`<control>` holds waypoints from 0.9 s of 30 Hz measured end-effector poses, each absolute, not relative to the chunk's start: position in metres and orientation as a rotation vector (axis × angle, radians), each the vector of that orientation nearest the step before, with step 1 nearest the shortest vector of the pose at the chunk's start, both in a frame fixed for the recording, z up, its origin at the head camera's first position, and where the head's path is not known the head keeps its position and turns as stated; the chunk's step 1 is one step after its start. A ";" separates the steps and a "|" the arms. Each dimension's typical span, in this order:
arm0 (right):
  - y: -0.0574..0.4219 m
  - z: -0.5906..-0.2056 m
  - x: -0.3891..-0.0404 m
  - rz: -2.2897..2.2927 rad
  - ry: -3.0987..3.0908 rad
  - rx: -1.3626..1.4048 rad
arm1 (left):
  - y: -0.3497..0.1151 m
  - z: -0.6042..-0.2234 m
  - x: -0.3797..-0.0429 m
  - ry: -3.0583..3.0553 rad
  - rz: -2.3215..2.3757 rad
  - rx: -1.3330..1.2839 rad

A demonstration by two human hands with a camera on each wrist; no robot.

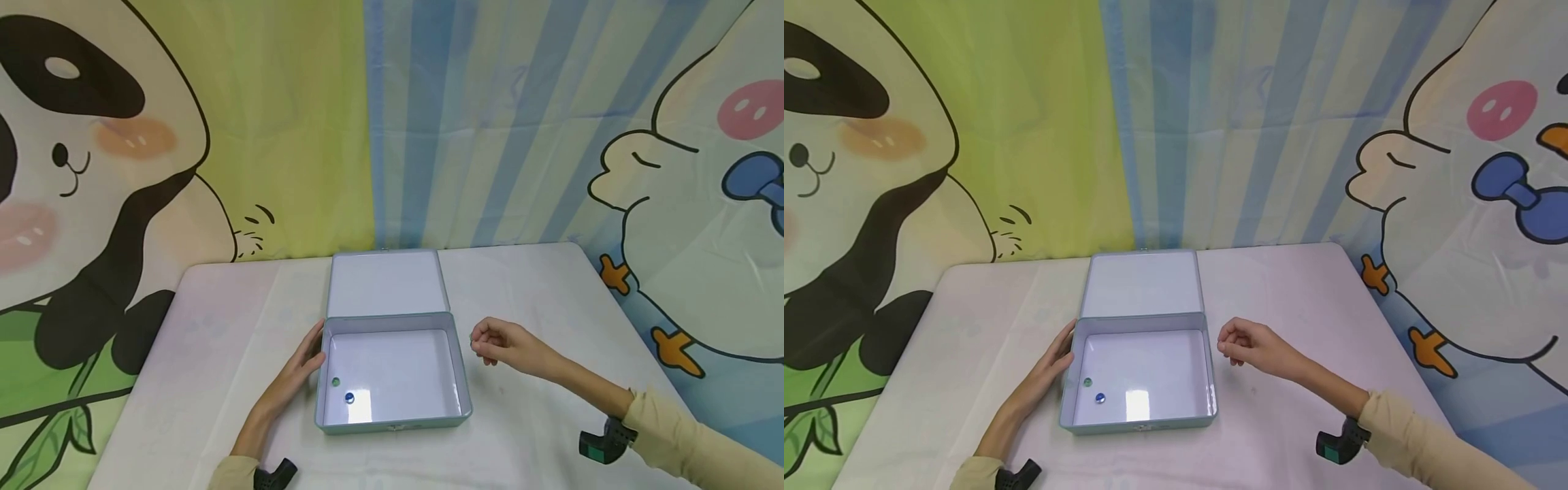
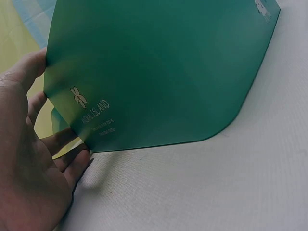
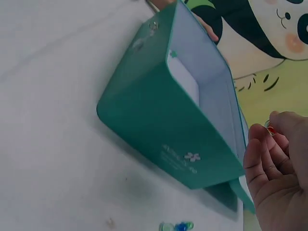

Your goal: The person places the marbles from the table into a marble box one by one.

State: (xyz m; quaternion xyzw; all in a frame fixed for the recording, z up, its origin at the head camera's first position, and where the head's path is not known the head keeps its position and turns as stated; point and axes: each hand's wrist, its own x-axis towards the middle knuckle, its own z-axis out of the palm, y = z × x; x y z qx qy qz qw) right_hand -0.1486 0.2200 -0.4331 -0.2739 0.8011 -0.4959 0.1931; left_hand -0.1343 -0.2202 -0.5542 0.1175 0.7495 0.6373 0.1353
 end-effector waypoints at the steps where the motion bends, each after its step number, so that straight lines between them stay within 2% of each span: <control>1: 0.216 -0.430 -0.145 -1.380 2.246 -0.773 | -0.220 -0.554 -0.135 2.172 1.848 0.335; 19: 0.172 -0.413 -0.107 -1.344 2.020 -0.863 | -0.217 -0.552 -0.134 2.164 1.856 0.351; 27: 0.143 -0.431 -0.118 -1.269 2.032 -0.874 | -0.220 -0.554 -0.134 2.153 1.860 0.354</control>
